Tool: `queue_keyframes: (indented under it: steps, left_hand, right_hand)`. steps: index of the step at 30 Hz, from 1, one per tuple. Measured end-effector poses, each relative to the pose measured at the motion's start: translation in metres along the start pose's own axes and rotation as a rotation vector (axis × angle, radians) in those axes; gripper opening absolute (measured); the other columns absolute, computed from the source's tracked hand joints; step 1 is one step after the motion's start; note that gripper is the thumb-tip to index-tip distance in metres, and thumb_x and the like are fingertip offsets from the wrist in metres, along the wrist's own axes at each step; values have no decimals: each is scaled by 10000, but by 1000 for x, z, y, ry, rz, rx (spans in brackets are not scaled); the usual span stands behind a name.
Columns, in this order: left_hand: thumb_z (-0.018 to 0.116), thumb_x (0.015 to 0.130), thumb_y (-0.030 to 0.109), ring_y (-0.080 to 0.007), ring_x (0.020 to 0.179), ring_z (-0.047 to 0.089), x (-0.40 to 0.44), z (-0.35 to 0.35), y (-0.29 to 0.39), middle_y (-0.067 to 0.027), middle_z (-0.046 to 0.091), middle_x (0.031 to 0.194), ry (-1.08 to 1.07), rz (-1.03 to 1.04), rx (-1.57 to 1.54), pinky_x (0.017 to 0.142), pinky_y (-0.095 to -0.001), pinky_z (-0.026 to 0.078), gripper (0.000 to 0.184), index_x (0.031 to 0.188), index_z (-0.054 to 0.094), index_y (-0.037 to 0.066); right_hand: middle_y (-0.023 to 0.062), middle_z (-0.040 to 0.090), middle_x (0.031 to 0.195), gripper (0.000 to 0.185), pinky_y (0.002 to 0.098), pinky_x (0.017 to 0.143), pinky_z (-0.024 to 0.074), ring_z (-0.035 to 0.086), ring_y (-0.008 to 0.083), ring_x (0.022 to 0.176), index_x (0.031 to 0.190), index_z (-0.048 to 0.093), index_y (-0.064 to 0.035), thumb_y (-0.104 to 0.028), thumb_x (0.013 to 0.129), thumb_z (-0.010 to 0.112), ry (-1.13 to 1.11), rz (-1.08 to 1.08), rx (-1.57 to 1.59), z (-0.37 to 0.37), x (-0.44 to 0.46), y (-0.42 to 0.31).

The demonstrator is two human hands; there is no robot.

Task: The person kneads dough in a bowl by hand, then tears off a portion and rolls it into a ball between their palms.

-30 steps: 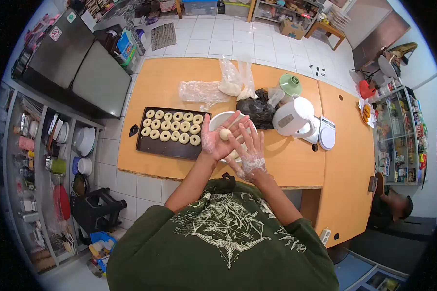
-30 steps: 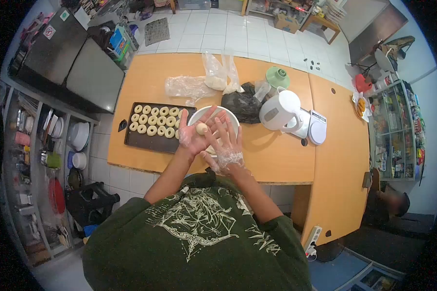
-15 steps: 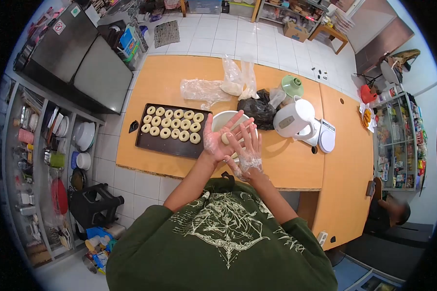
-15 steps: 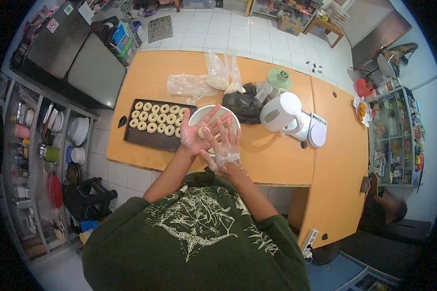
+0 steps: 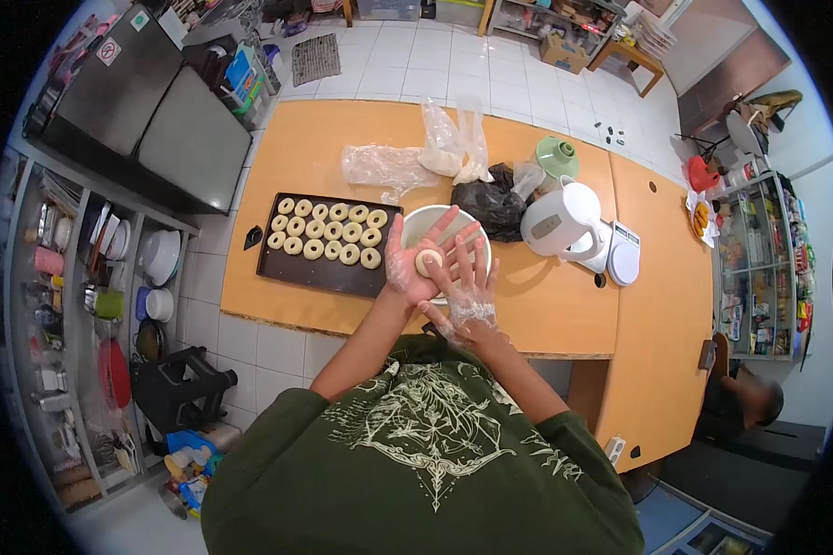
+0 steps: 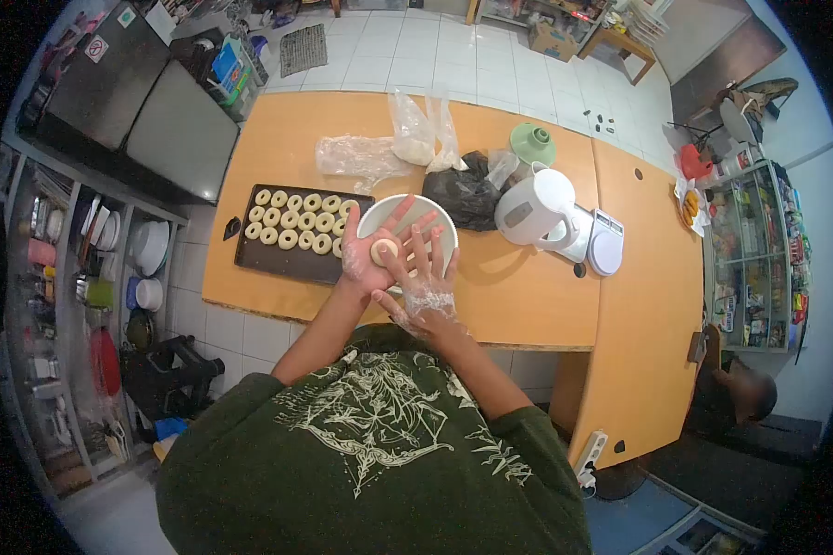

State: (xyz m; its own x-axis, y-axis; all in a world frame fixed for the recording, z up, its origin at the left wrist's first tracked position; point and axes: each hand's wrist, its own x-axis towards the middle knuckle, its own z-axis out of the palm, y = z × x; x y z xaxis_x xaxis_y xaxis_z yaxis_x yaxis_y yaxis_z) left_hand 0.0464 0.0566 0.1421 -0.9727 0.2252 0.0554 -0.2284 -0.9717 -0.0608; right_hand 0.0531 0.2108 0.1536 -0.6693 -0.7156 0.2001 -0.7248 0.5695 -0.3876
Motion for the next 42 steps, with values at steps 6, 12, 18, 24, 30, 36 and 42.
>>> queue_keyframes:
  steps: [6, 12, 18, 24, 30, 36, 42]
  left_hand:
    - [325, 867, 808, -420, 1460, 233, -4, -1, 2, -243, 167, 1603, -13, -4, -27, 1158, -622, 210, 951, 1564, 230, 169]
    - [344, 865, 799, -412, 1478, 182, -8, 6, 4, -215, 147, 1617, -52, -4, 20, 1155, -630, 208, 925, 1562, 241, 200]
    - [380, 853, 798, -417, 1476, 186, -8, 9, 0, -215, 152, 1616, 19, -18, -89, 1152, -636, 210, 935, 1560, 250, 199]
    - [368, 857, 797, -426, 1475, 182, -11, 3, 1, -214, 170, 1611, -29, 26, -18, 1152, -632, 216, 925, 1560, 256, 206]
    - [353, 867, 790, -416, 1472, 200, -13, -2, 4, -216, 219, 1597, 1, 57, -10, 1152, -632, 215, 907, 1555, 276, 204]
    - [319, 864, 807, -414, 1455, 249, -14, 1, 0, -223, 228, 1591, 67, 105, -40, 1164, -612, 213, 916, 1547, 297, 197]
    - [306, 856, 820, -421, 1462, 222, -18, 7, 3, -226, 208, 1595, 44, 115, -80, 1169, -618, 197, 932, 1539, 314, 186]
  right_hand:
    - [226, 110, 1619, 702, 752, 1082, 20, 19, 492, 1479, 1464, 467, -290, -630, 863, 592, -39, 3, -73, -1, 1, -2]
    - [256, 34, 1618, 756, 754, 1079, -3, -42, 499, 1475, 1471, 454, -260, -665, 847, 585, 13, 25, -37, -9, 5, -8]
    - [246, 27, 1620, 751, 761, 1072, -11, -51, 492, 1476, 1465, 460, -245, -665, 852, 575, -45, 49, -82, -2, 3, -8]
    - [252, 26, 1620, 738, 772, 1058, -35, -67, 525, 1463, 1467, 456, -280, -682, 857, 557, -78, 47, -141, -6, 8, -10]
    - [249, 32, 1623, 737, 772, 1046, -67, -72, 525, 1462, 1446, 484, -306, -717, 838, 554, -36, -15, -52, -2, 7, -10]
    - [253, 56, 1621, 716, 750, 1058, -69, -74, 516, 1467, 1413, 533, -295, -711, 831, 570, -74, -10, -42, 1, 10, -17]
    - [251, 72, 1618, 684, 753, 1056, -55, -64, 522, 1466, 1407, 541, -291, -689, 851, 562, -20, -86, 17, -5, 12, -14]
